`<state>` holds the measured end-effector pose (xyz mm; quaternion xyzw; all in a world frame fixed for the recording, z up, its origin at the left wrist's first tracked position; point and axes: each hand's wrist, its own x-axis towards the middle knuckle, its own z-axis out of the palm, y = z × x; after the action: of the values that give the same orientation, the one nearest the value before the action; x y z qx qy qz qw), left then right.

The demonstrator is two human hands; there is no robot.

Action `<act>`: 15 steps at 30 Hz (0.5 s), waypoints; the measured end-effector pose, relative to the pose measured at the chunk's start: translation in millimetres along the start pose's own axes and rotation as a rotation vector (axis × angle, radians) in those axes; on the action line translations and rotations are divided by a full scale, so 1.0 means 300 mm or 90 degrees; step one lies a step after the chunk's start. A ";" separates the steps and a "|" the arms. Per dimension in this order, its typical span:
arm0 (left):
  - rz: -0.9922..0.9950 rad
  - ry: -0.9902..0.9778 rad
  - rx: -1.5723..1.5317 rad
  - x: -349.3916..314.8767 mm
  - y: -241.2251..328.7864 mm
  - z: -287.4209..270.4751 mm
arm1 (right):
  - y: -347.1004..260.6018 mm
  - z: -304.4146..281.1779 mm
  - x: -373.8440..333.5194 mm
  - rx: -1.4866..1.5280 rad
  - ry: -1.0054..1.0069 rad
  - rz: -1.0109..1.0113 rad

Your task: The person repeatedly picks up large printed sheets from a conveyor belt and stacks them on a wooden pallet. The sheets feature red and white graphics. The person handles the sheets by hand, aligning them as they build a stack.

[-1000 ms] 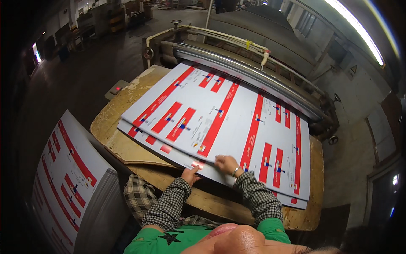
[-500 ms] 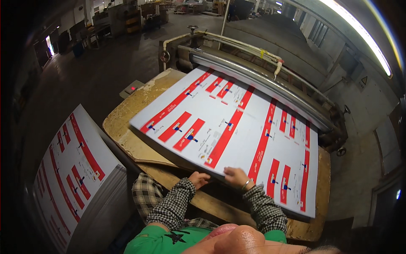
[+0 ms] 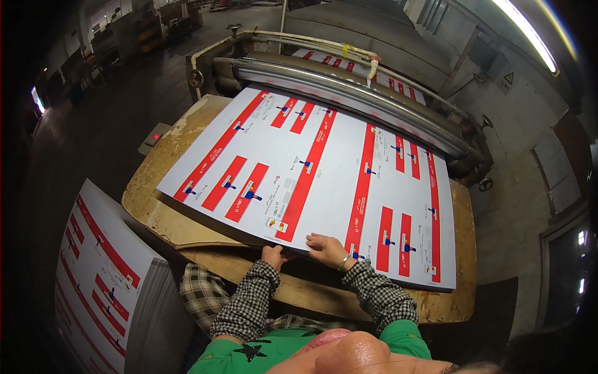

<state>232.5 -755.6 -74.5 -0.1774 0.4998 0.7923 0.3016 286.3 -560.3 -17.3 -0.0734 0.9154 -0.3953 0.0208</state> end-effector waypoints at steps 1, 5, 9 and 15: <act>-0.009 -0.034 -0.020 -0.001 0.001 0.002 | 0.023 -0.005 0.016 -0.006 -0.034 0.004; -0.036 -0.087 -0.019 0.003 -0.002 -0.003 | 0.162 -0.033 0.169 -0.060 0.142 0.077; -0.084 -0.138 -0.082 -0.012 0.030 0.009 | 0.327 -0.084 0.103 -0.085 0.342 0.190; -0.083 -0.107 -0.150 -0.076 0.143 0.112 | 0.476 -0.333 -0.731 -0.092 0.968 0.644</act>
<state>222.3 -746.0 -17.1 -0.1766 0.3641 0.8363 0.3699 476.5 -358.7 -56.8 0.6154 0.6279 -0.2226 -0.4212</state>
